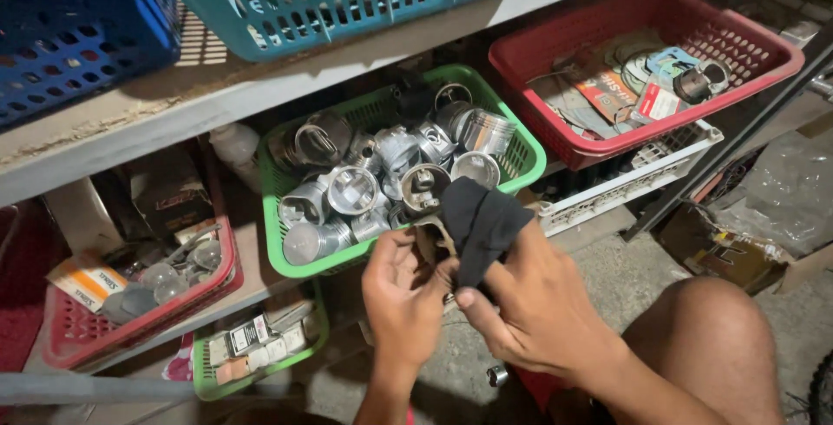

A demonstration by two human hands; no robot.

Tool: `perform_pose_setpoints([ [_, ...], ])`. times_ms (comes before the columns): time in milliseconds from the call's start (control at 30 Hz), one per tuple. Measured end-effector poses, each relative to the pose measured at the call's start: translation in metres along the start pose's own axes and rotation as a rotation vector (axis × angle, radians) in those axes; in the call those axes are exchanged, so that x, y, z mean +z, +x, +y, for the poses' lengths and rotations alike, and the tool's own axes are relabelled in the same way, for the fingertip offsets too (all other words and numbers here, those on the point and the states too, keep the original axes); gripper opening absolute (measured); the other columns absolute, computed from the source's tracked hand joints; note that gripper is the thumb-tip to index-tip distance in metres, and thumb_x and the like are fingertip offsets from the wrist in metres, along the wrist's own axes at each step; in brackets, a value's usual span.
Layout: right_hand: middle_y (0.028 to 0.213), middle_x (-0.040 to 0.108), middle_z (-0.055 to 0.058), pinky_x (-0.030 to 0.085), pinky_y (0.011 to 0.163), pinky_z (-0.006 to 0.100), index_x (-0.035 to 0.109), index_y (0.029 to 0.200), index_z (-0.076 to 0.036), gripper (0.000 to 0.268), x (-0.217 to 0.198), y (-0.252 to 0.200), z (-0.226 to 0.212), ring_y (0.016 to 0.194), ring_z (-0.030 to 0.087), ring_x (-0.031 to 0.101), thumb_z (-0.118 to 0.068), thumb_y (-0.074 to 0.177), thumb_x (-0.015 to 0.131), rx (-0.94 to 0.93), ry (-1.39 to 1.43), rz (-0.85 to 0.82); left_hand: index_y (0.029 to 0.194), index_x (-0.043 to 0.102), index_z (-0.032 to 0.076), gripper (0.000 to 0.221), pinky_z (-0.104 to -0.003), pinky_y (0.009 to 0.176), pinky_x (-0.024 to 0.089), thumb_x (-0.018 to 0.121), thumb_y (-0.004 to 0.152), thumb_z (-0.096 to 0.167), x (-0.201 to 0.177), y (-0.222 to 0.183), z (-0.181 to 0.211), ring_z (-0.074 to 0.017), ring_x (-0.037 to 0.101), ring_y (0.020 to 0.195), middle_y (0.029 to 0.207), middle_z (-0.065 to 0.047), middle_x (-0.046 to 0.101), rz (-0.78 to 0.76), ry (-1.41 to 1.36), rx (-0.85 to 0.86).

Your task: Cleaning a motorcycle engine piston using a cloth

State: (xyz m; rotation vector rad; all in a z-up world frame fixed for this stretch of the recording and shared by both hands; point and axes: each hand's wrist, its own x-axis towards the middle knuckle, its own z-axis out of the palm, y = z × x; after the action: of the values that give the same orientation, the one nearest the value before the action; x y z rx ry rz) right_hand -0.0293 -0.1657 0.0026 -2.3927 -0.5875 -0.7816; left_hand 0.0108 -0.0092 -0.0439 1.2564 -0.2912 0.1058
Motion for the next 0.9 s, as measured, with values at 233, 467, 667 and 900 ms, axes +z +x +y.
perform_pose_setpoints([
  [233, 0.105, 0.057, 0.020, 0.048, 0.065, 0.040, 0.071, 0.104, -0.006, 0.022, -0.010, 0.004, -0.003, 0.080, 0.034, 0.055, -0.020, 0.087, 0.067, -0.147, 0.012, 0.038, 0.116, 0.066, -0.008, 0.029, -0.026, 0.087, 0.044, 0.052, 0.090, -0.007, 0.002, 0.001, -0.003, -0.0166, 0.061, 0.091, 0.106, -0.016, 0.070, 0.169, -0.176, -0.087],
  [467, 0.113, 0.068, 0.016, 0.058, 0.090, 0.043, 0.069, 0.102, -0.002, 0.020, 0.013, -0.018, 0.039, 0.097, 0.031, 0.066, -0.006, 0.084, 0.061, -0.387, 0.350, 0.200, 0.136, 0.052, -0.007, 0.050, -0.055, 0.105, 0.048, 0.063, 0.095, 0.020, 0.000, 0.009, 0.040, -0.0324, 0.062, 0.109, 0.119, -0.021, 0.065, -0.189, -0.324, 0.073],
  [667, 0.104, 0.067, 0.011, 0.050, 0.105, 0.055, 0.071, 0.088, -0.008, 0.018, 0.014, -0.011, 0.037, 0.103, 0.029, 0.064, -0.019, 0.076, 0.078, -0.392, 0.271, 0.209, 0.141, 0.045, -0.007, 0.067, -0.035, 0.074, 0.045, 0.064, 0.084, 0.023, 0.002, -0.014, 0.049, -0.0214, 0.054, 0.084, 0.104, -0.014, 0.059, -0.335, 0.067, 0.136],
  [900, 0.104, 0.067, 0.010, 0.050, 0.101, 0.052, 0.069, 0.091, -0.007, 0.019, 0.025, -0.020, 0.019, 0.101, 0.028, 0.063, -0.020, 0.078, 0.076, -0.339, 0.345, 0.180, 0.129, 0.047, -0.013, 0.058, -0.042, 0.085, 0.057, 0.056, 0.082, 0.019, 0.011, -0.005, 0.041, -0.0273, 0.059, 0.092, 0.108, -0.019, 0.059, -0.392, 0.333, 0.473],
])
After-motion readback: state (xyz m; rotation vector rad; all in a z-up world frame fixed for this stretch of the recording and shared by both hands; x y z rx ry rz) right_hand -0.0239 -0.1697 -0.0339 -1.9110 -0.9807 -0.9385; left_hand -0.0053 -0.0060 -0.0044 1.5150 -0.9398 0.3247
